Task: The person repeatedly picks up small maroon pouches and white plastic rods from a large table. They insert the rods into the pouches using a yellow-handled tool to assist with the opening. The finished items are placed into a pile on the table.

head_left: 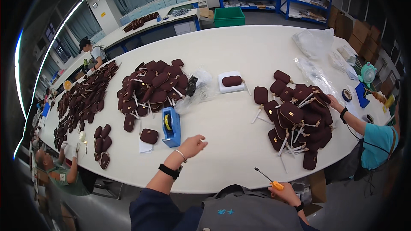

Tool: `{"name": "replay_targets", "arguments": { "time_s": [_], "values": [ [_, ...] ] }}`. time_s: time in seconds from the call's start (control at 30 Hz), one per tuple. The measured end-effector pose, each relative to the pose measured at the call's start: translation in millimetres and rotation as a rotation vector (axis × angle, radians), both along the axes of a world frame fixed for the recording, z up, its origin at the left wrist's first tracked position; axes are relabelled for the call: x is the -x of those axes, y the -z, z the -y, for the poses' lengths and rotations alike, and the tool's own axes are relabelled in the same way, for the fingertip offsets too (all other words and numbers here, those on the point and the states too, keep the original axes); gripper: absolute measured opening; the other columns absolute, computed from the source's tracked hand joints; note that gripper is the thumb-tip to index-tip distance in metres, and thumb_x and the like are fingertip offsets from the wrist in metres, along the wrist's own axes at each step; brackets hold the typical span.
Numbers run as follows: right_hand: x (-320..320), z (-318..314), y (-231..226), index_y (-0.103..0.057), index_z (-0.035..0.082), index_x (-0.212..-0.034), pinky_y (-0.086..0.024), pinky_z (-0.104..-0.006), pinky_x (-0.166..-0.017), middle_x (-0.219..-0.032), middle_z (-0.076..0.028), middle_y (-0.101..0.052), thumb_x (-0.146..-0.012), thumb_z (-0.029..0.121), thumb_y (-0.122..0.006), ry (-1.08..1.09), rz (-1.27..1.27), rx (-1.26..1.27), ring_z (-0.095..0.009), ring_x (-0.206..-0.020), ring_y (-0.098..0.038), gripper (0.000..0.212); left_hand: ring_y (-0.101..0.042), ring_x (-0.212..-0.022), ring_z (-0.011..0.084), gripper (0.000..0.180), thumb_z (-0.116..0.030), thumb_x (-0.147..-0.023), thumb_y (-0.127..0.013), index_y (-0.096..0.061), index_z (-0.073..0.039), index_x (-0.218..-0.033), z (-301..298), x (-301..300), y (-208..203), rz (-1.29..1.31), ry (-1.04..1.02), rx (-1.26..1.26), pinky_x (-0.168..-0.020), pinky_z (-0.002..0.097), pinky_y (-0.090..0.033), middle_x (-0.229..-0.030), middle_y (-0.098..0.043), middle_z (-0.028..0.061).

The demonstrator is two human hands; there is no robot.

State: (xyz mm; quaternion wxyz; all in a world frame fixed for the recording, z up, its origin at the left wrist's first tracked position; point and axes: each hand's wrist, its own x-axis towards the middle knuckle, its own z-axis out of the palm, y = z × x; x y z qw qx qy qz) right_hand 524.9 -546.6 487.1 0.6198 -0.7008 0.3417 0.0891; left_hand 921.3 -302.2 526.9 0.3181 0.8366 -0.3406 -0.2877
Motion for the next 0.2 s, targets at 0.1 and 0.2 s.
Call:
{"name": "replay_targets", "arguments": {
  "time_s": [0.1,0.2],
  "values": [
    [-18,-13,-9,-0.064,-0.003,-0.102,-0.050,-0.0255,-0.063,-0.071,-0.005,-0.065,-0.083,0.024,-0.070,-0.055,-0.058,0.032,-0.011,-0.065,-0.063,0.033,-0.067,-0.077,0.0193,0.035,-0.030,-0.090,-0.057,-0.063,0.003,-0.100,-13,-71,-23,0.031,-0.119,0.046,-0.071,0.0298,-0.052,-0.082,-0.069,0.0119],
    [-23,-21,-3,-0.067,-0.001,-0.093,-0.049,-0.0272,-0.064,-0.068,-0.003,-0.065,-0.080,0.031,-0.074,-0.071,-0.041,0.118,-0.010,-0.063,-0.060,0.036,-0.068,-0.077,0.0189,0.035,-0.031,-0.089,-0.056,-0.066,0.002,-0.098,-15,-151,-30,0.117,-0.117,-0.110,-0.071,0.0299,-0.052,-0.081,-0.069,0.0107]
  ]
}}
